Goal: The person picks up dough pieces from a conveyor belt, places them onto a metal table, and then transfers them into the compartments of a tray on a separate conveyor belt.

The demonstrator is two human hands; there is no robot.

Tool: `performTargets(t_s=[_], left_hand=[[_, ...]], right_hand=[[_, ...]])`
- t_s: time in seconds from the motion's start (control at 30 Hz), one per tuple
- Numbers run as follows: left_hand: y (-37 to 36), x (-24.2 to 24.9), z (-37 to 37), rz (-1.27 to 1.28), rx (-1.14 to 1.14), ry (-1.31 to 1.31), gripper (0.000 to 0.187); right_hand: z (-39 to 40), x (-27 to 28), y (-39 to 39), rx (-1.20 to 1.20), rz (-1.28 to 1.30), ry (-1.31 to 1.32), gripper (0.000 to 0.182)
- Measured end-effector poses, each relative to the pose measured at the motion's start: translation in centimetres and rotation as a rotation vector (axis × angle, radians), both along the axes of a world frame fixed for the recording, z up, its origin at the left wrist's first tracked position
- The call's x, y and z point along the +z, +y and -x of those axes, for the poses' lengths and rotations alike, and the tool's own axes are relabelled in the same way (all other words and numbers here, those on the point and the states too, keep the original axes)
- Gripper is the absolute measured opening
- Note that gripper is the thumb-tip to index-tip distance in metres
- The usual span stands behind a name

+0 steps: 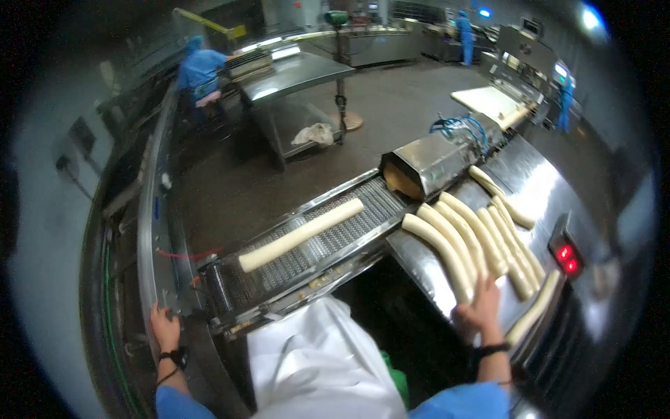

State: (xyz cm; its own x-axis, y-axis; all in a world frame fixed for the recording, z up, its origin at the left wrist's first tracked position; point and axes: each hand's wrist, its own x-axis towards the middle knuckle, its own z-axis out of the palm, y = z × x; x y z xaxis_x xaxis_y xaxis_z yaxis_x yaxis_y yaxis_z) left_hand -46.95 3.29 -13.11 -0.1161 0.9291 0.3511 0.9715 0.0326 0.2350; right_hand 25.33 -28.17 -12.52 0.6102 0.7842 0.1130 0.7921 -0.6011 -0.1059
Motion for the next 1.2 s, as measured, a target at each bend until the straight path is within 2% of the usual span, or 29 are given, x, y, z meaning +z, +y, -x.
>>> performTargets(t_s=[0.07, 0.13, 0.2, 0.27, 0.33, 0.37, 0.43, 0.47, 0.5, 0.7, 0.77, 0.8, 0.87, 0.9, 0.97, 1.1, 1.17, 1.2], left_hand=[[1.7, -3.3, -0.3, -0.128, 0.173, -0.088, 0.029], [3.8, -2.7, -4.2, -0.018, 0.258, -0.349, 0.031], [7.0, -4.7, -7.7, -0.048, -0.057, -0.809, 0.035], [7.7, -3.3, -12.9, -0.16, -0.208, -0.515, 0.039], [8.1, -1.1, -17.0, -0.103, -0.322, -0.51, 0.041], [8.1, -1.2, -18.2, -0.107, -0.311, -0.519, 0.041], [8.2, -1.5, -19.7, 0.046, -0.301, -0.212, 0.043], [7.7, -1.5, -20.0, 0.041, -0.292, -0.216, 0.043], [6.9, -1.5, -20.1, 0.065, -0.318, -0.159, 0.044], [2.1, 2.8, -19.0, 0.163, -0.309, -0.021, 0.042], [1.2, 3.4, -17.7, 0.198, -0.452, 0.035, 0.043], [1.0, 3.2, -17.0, 0.202, -0.433, 0.034, 0.043], [1.1, 2.2, -15.8, 0.312, -0.306, -0.179, 0.044], [1.1, 1.7, -15.2, 0.313, -0.301, -0.18, 0.044], [1.2, 1.0, -14.1, 0.246, -0.147, -0.281, 0.046], [1.1, 1.3, -13.3, 0.188, -0.167, -0.326, 0.043], [1.3, 2.1, -13.6, 0.341, -0.118, -0.504, 0.037], [1.1, 2.8, -14.2, 0.341, -0.114, -0.504, 0.037]], right_hand=[[-0.3, -1.3, 0.2, -0.034, -0.007, -0.026, 0.104], [-0.5, -1.0, 1.2, -0.024, 0.007, -0.016, 0.104], [-0.4, -0.2, 2.3, -0.027, 0.014, -0.005, 0.104], [-0.2, 0.9, 3.0, -0.075, 0.096, 0.028, 0.101], [-0.3, 1.4, 3.4, -0.042, 0.141, 0.027, 0.101], [-0.4, 1.6, 3.4, -0.018, 0.188, 0.037, 0.1], [-0.4, 1.6, 3.2, 0.009, 0.187, 0.027, 0.101], [-0.3, 1.6, 3.2, 0.025, 0.184, 0.029, 0.102], [0.1, 1.9, 3.1, 0.097, 0.101, -0.048, 0.084], [-1.0, 1.0, 3.4, 0.09, 0.111, -0.018, 0.077], [-1.2, 0.8, 3.6, 0.108, 0.096, -0.012, 0.077], [-1.2, 0.8, 3.7, 0.101, 0.073, -0.01, 0.076], [-1.4, 0.4, 3.8, 0.113, 0.089, -0.03, 0.078], [-1.3, 0.4, 3.8, 0.094, 0.108, -0.045, 0.081], [-1.4, 0.0, 3.6, 0.074, 0.124, -0.061, 0.083], [-1.6, -0.8, 3.3, 0.079, 0.107, -0.089, 0.087], [-1.0, -0.1, 3.7, 0.078, 0.133, -0.095, 0.087], [-0.1, 1.2, 4.2, 0.03, 0.193, -0.023, 0.086]])
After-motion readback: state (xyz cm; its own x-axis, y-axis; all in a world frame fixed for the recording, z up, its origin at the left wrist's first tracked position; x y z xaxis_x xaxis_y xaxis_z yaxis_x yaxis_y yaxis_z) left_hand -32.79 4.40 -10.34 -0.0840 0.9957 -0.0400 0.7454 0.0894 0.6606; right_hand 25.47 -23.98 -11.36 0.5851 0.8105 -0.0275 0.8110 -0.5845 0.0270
